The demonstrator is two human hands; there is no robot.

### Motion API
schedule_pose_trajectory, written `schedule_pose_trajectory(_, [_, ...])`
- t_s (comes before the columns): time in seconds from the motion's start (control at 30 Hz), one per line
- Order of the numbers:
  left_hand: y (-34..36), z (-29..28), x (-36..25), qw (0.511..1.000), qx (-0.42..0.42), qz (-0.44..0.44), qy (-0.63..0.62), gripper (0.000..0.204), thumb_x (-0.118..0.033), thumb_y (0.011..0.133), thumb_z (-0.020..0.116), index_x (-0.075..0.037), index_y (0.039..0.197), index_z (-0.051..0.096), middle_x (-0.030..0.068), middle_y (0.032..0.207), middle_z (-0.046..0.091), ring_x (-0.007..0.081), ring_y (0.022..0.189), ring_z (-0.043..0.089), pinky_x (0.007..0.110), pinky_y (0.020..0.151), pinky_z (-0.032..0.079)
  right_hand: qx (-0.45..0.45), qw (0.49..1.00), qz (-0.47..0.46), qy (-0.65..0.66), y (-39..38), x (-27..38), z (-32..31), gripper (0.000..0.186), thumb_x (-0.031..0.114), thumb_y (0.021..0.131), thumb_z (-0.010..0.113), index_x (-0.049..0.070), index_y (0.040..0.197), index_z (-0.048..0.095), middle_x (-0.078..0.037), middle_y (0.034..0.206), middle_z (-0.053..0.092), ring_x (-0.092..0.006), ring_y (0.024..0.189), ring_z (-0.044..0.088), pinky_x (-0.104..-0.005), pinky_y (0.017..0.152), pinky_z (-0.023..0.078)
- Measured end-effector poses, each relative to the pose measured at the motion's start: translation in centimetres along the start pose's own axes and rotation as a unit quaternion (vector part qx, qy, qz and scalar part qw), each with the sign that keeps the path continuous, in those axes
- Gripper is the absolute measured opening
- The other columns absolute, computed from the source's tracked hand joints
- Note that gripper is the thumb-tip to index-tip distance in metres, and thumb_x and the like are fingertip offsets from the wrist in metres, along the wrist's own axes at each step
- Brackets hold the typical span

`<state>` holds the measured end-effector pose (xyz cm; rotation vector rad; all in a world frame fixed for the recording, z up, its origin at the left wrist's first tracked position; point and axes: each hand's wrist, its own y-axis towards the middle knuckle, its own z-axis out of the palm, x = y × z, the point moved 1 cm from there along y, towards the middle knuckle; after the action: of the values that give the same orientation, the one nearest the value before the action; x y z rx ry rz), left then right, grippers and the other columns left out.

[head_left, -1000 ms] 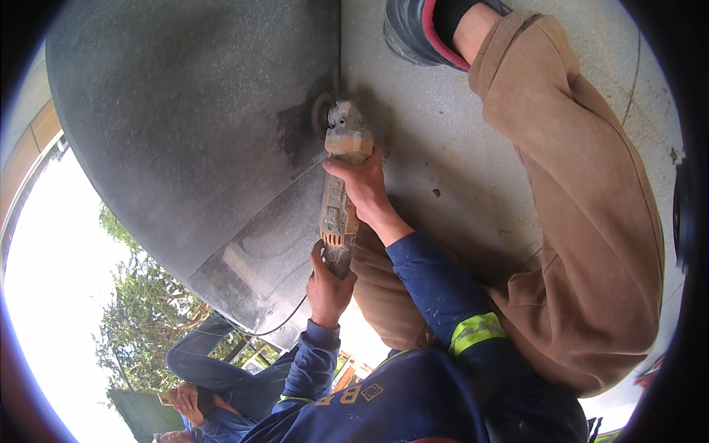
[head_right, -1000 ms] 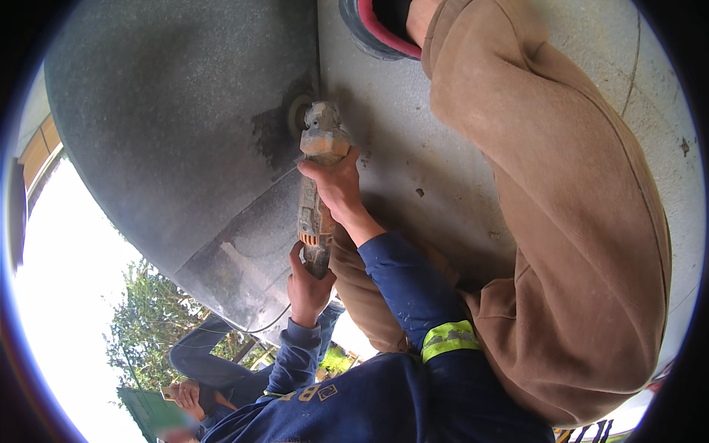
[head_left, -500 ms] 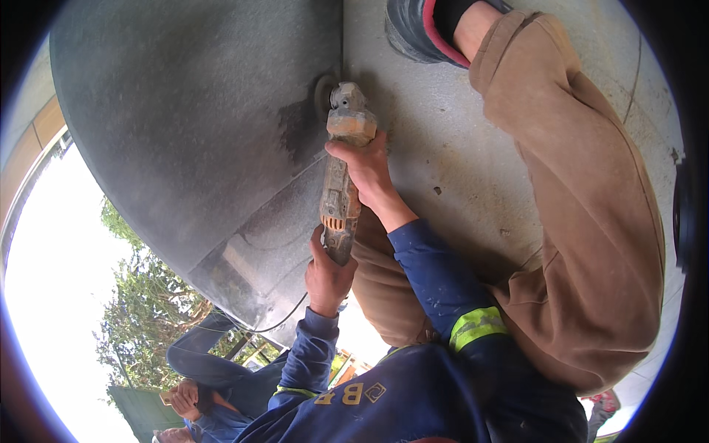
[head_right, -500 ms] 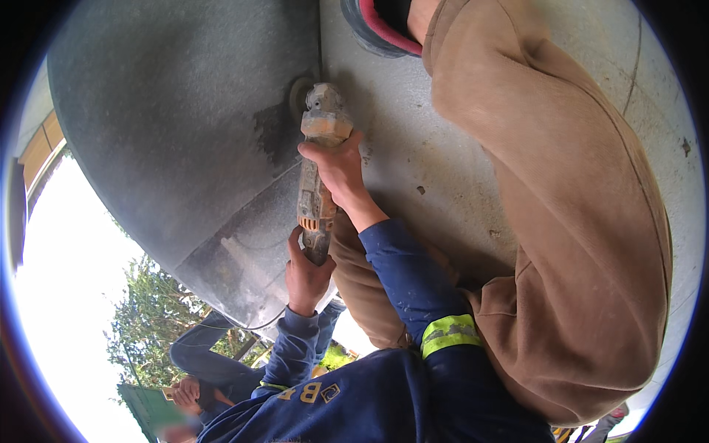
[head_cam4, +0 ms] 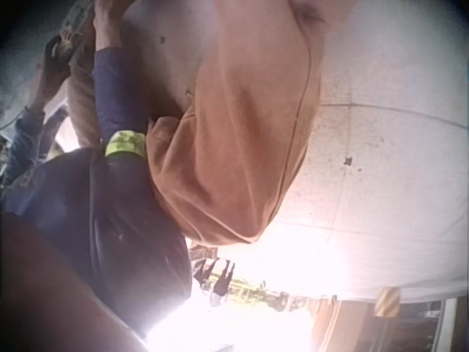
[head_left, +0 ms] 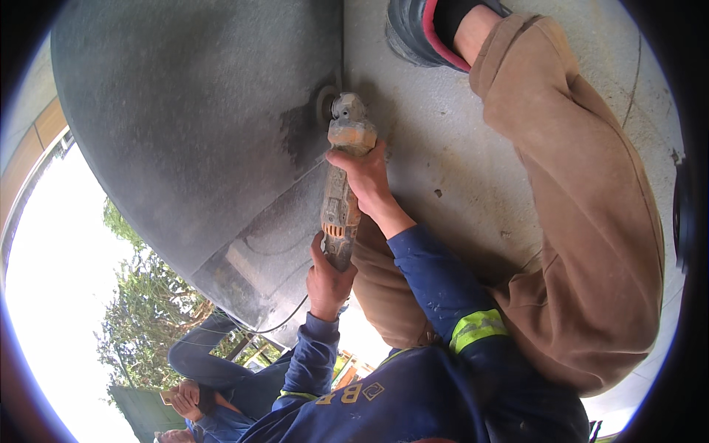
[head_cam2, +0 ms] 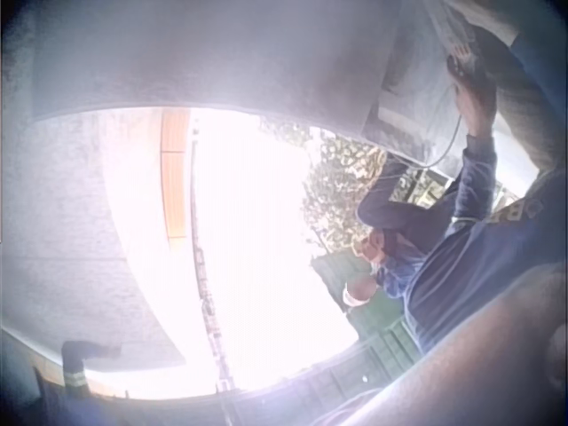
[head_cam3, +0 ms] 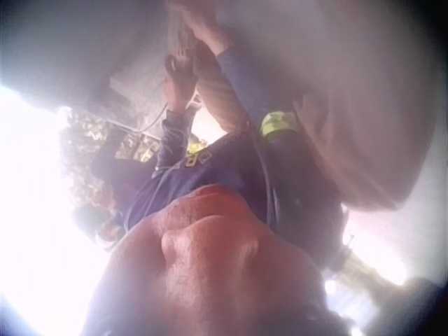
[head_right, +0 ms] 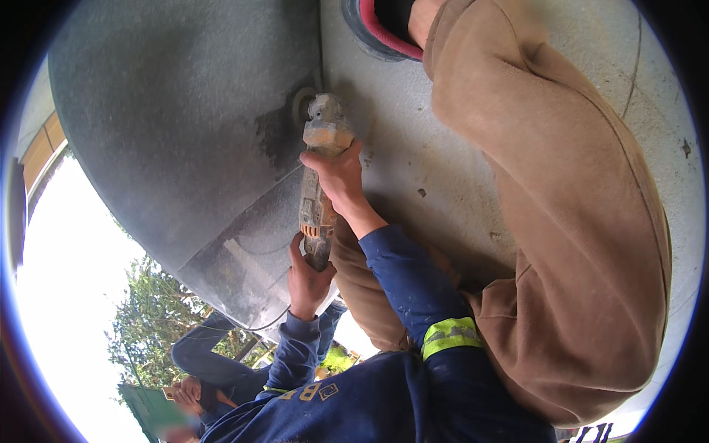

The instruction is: The person uses an angle grinder to smooth a concrete surface, moving the tool along the edge of a planter. The person kneels on the ground while operating the tool.

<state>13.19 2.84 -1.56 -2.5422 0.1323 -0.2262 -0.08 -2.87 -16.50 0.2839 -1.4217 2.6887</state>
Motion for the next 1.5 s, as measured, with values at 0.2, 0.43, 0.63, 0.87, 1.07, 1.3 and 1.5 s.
schedule_pose_trajectory(0.2, [0.4,0.1,-0.7,0.999,-0.013,0.017,0.026,0.083,-0.019,0.073,0.068,-0.011,0.144,0.026,0.0282,0.088,0.068,0.0503,0.079,0.065,0.056,0.068,0.052,0.036,0.999,0.004,0.023,0.3,0.0,-0.2,0.073,0.015,0.074,0.080,-0.005,0.124,0.031,-0.017,0.110,0.055,-0.0223,0.097,0.059,-0.0379,0.083,0.052])
schedule_pose_trajectory(0.43, [0.0,0.1,-0.1,0.999,-0.010,0.020,0.023,0.083,-0.019,0.074,0.068,-0.011,0.145,0.026,0.0271,0.094,0.068,0.0505,0.080,0.065,0.055,0.069,0.052,0.021,0.998,0.042,0.032,0.5,-0.5,-0.6,0.072,0.014,0.074,0.079,-0.005,0.124,0.031,-0.017,0.110,0.054,-0.0222,0.099,0.058,-0.0371,0.085,0.052])
schedule_pose_trajectory(0.63, [0.1,0.7,-0.1,1.000,-0.019,0.024,0.005,0.084,-0.018,0.073,0.067,-0.011,0.145,0.025,0.0255,0.089,0.069,0.0493,0.079,0.066,0.054,0.068,0.052,0.027,0.999,0.007,0.029,0.2,-0.2,-0.4,0.075,0.015,0.074,0.079,-0.005,0.126,0.030,-0.017,0.112,0.054,-0.0219,0.100,0.058,-0.0377,0.084,0.052])
schedule_pose_trajectory(0.87, [0.6,0.3,0.0,0.999,-0.036,0.016,0.023,0.082,-0.018,0.073,0.071,-0.012,0.143,0.029,0.0246,0.089,0.070,0.0474,0.082,0.067,0.052,0.070,0.053,0.040,0.999,0.000,0.035,0.5,-0.4,-0.3,0.075,0.013,0.076,0.080,-0.003,0.130,0.030,-0.014,0.114,0.052,-0.0213,0.102,0.057,-0.0396,0.087,0.051])
schedule_pose_trajectory(1.07, [0.5,0.2,0.4,0.999,-0.003,-0.012,0.034,0.082,-0.018,0.074,0.070,-0.014,0.144,0.028,0.0233,0.088,0.070,0.0467,0.080,0.068,0.053,0.067,0.052,0.019,0.999,0.006,0.029,0.5,-1.0,-0.3,0.073,0.015,0.076,0.081,-0.004,0.127,0.032,-0.015,0.114,0.052,-0.0214,0.102,0.057,-0.0388,0.086,0.051])
schedule_pose_trajectory(1.3, [0.8,0.8,0.7,0.999,-0.020,0.006,0.038,0.084,-0.018,0.074,0.070,-0.014,0.145,0.026,0.0237,0.088,0.070,0.0455,0.080,0.068,0.051,0.068,0.052,0.036,0.999,-0.006,0.030,0.5,-0.8,-0.3,0.077,0.016,0.075,0.081,-0.004,0.129,0.031,-0.015,0.113,0.053,-0.0212,0.103,0.056,-0.0384,0.084,0.051])
schedule_pose_trajectory(1.5, [0.9,0.1,0.6,0.999,-0.006,-0.003,0.052,0.084,-0.018,0.074,0.071,-0.014,0.145,0.027,0.0224,0.086,0.070,0.0443,0.079,0.069,0.051,0.068,0.052,0.024,0.999,0.014,0.027,0.7,-0.9,-0.4,0.077,0.016,0.076,0.081,-0.005,0.130,0.031,-0.015,0.114,0.052,-0.0215,0.103,0.056,-0.0383,0.086,0.051])
